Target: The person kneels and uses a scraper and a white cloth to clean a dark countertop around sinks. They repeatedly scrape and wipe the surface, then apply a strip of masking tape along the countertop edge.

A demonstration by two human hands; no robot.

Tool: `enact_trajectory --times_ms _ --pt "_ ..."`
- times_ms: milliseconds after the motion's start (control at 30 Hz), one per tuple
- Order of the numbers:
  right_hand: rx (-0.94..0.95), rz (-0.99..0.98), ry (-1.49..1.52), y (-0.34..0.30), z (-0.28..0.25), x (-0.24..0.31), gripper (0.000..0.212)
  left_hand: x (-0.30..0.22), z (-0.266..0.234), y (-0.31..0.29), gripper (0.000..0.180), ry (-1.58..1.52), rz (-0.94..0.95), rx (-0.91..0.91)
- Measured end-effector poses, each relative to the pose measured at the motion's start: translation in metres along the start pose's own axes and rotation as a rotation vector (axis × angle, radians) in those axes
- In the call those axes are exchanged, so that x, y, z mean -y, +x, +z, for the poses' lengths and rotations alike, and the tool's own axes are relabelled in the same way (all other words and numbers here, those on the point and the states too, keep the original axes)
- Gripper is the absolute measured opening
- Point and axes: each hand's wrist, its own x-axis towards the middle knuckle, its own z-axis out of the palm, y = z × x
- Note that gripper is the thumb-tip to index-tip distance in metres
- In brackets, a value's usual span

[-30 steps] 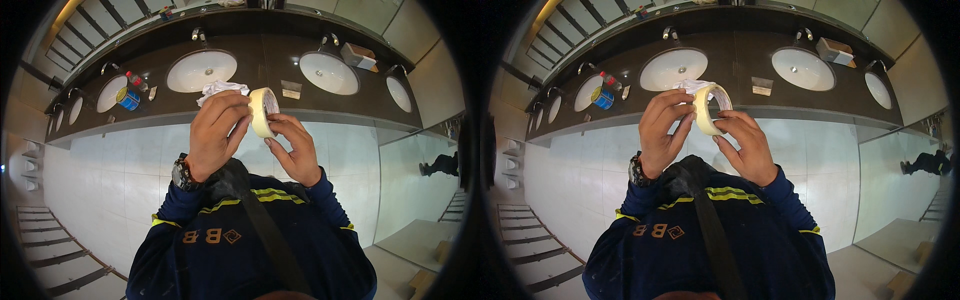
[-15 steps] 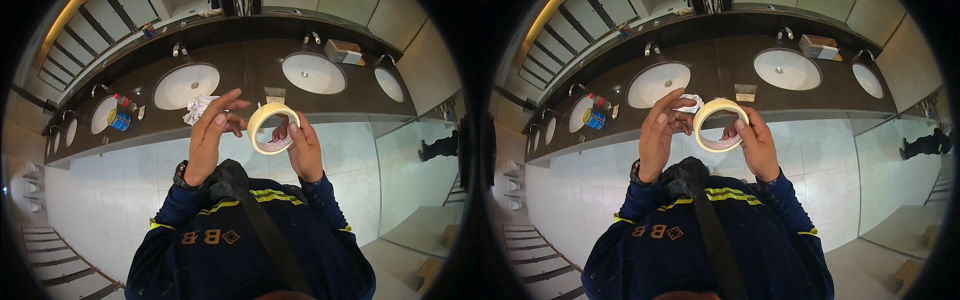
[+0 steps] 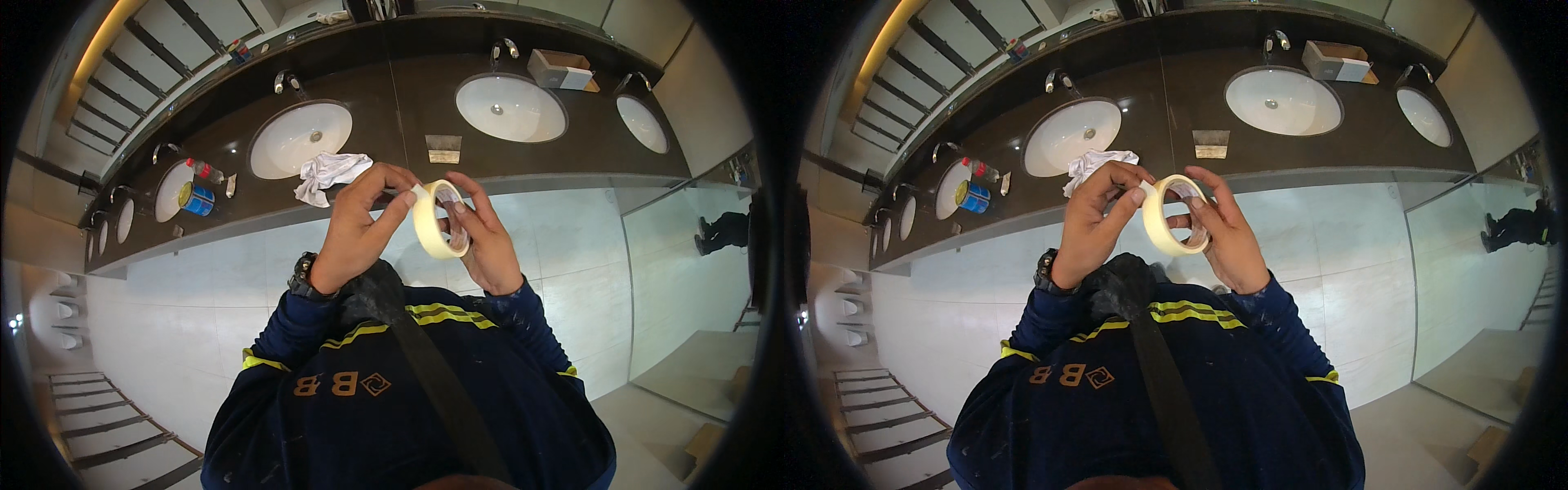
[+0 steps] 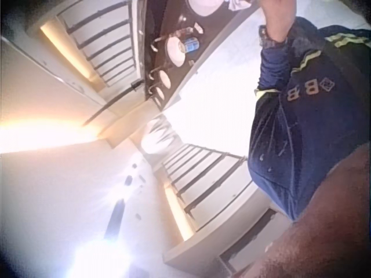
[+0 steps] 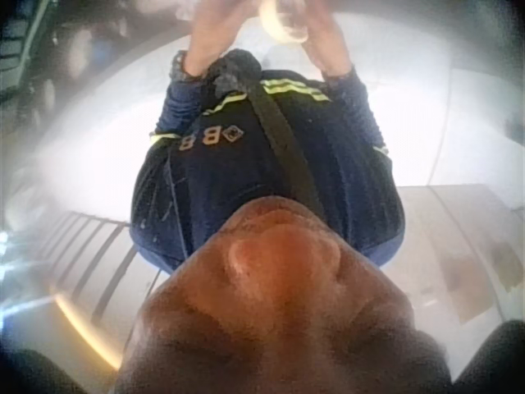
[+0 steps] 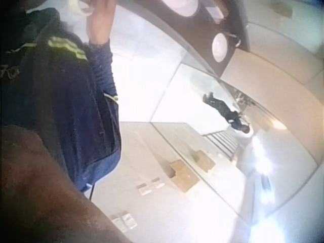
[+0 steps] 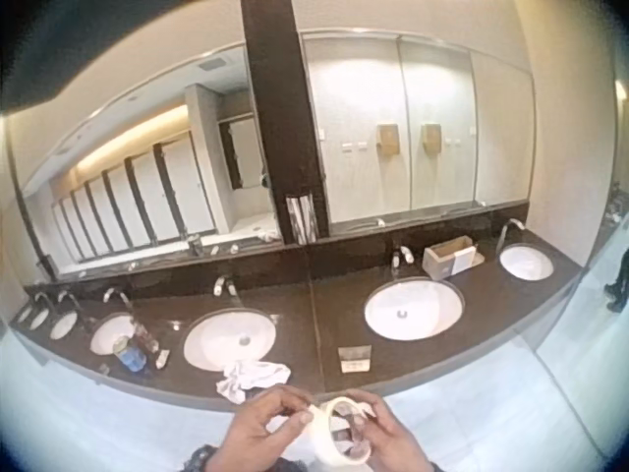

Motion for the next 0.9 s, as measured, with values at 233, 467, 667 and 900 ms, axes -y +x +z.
enact_trajectory --times_ms 233,467,667,900 --pt "-0.062 -0.24 -0.437 -0.002 -0.016 -0.031 0.047 0.028 -0.001 0.032 0.013 0.221 -0.126 0.036" --pt "-0.184 -0.358 -0.791 0.037 -0.031 -0.03 0.035 0.076 -0.029 0.087 0.039 -0.392 -0.449 0.215" --pt "-0.278 -0.286 -0.777 0.091 -0.016 -0.038 0.035 0.136 -0.054 0.128 0.024 -0.251 -0.295 0.405" --pt "-0.418 -0.27 -0.76 0.148 -0.008 -0.065 0.028 0.199 -0.093 0.189 0.027 -0.382 -0.478 0.403"
